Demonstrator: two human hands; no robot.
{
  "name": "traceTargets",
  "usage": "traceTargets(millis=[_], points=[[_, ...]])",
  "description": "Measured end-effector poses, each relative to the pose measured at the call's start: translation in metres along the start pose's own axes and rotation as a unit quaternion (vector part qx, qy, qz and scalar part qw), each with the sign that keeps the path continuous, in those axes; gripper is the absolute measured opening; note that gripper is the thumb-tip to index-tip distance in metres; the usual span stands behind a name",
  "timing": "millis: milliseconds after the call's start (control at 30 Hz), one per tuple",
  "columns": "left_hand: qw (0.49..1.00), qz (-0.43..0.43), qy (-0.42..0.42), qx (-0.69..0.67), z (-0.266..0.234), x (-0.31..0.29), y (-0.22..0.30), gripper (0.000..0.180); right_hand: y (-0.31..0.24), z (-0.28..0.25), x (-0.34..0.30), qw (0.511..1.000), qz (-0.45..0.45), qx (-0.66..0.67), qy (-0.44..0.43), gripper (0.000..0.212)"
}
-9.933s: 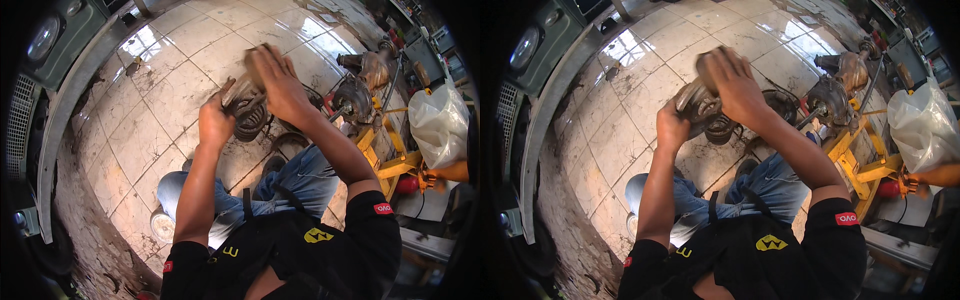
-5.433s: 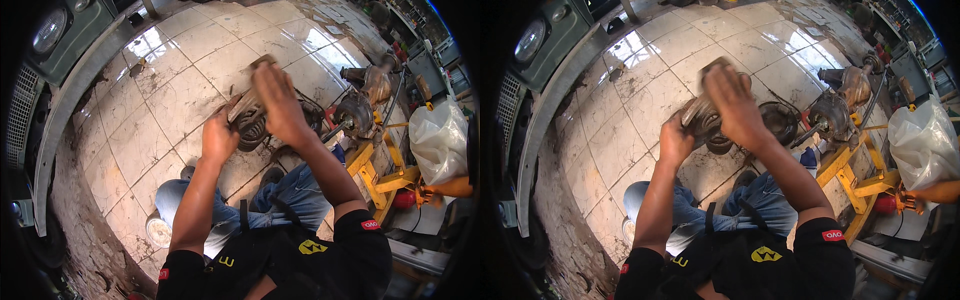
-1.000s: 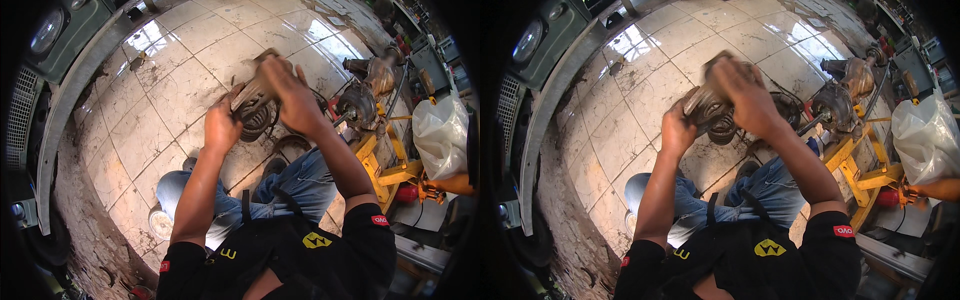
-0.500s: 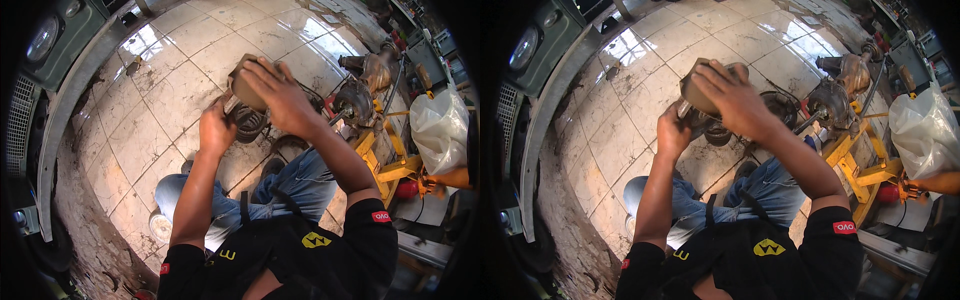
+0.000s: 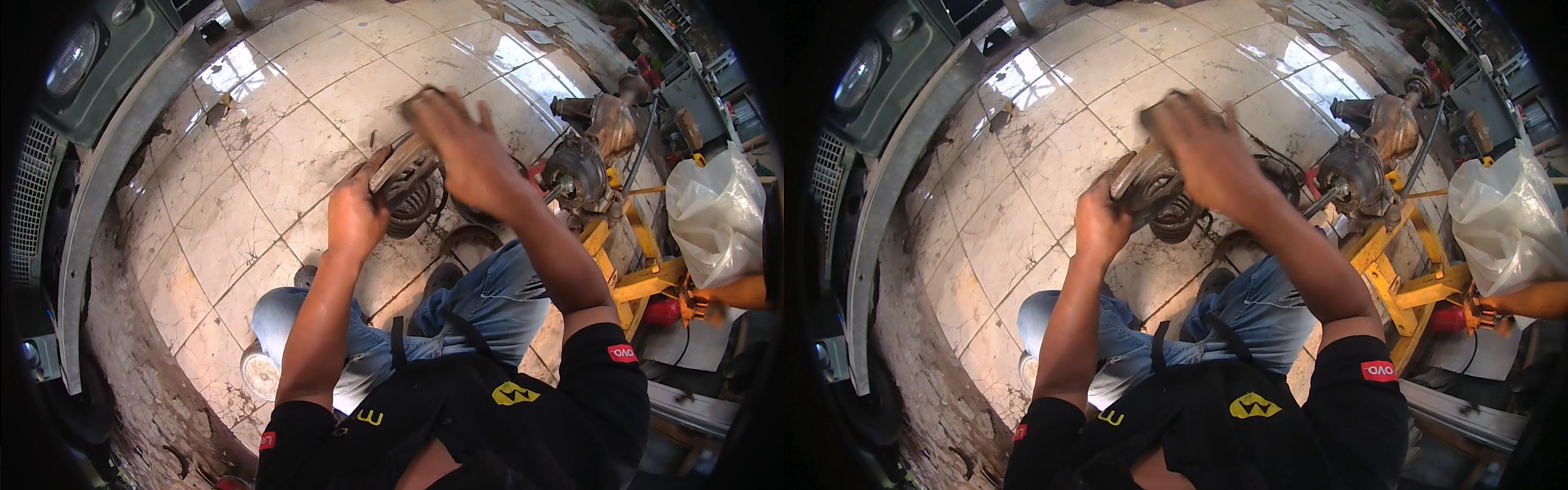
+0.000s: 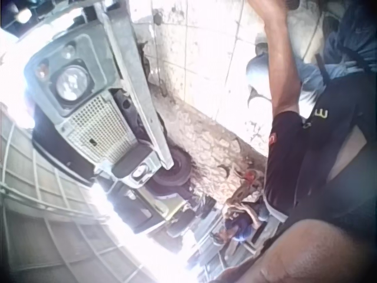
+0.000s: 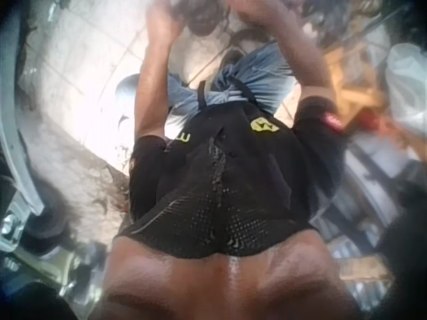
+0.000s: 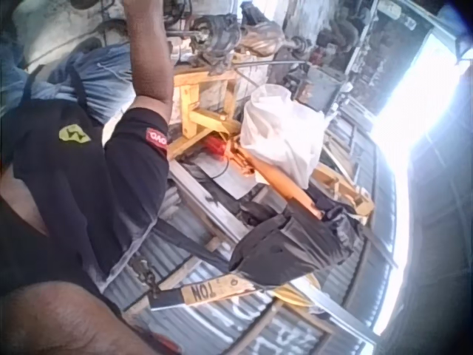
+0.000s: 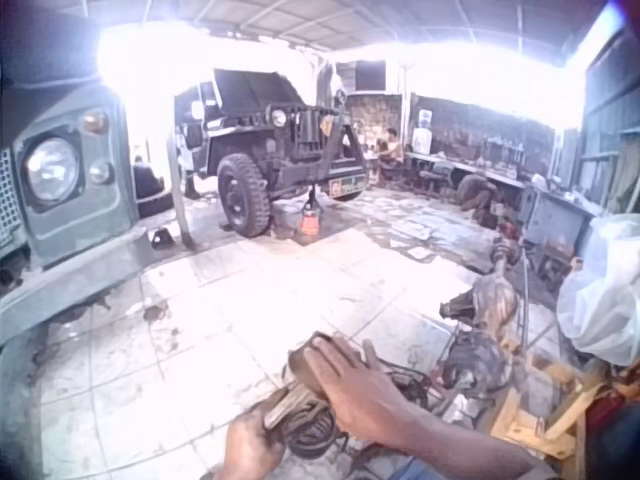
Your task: The person sits on the floor and scrubs brake shoes and springs with a sanding block. They rotate the parts to clean different surfaces and set them aside after scrubbing.
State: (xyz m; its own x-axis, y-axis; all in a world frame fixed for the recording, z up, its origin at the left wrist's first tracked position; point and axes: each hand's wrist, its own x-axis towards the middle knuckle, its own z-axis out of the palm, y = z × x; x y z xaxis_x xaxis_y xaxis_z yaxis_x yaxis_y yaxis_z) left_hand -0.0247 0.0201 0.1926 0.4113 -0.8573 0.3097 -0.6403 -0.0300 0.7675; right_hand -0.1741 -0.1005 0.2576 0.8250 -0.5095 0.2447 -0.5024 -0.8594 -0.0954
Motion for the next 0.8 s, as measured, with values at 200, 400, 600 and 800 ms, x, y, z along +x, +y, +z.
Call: traceTargets(millis=[200,400,600,800], points=[[0.999,-0.043,-0.027,-0.004,-0.007,0.001,0.013,0.065,0.001,0.006,-0.007,0.997,0.047,0.046,0.044,0.086],[0.996,-0.08,-0.039,-0.006,-0.006,0.001,0.003,0.066,-0.012,0.012,-0.017,0.998,-0.034,0.026,0.038,0.088],[0.999,-0.024,-0.01,-0.029,-0.003,-0.002,0.0,0.063,-0.017,0.017,-0.027,0.995,-0.051,0.061,0.056,0.091],[0.999,-0.029,-0.004,-0.019,-0.002,0.002,0.004,0.063,-0.008,0.011,-0.022,0.999,0.009,0.018,0.039,0.09]])
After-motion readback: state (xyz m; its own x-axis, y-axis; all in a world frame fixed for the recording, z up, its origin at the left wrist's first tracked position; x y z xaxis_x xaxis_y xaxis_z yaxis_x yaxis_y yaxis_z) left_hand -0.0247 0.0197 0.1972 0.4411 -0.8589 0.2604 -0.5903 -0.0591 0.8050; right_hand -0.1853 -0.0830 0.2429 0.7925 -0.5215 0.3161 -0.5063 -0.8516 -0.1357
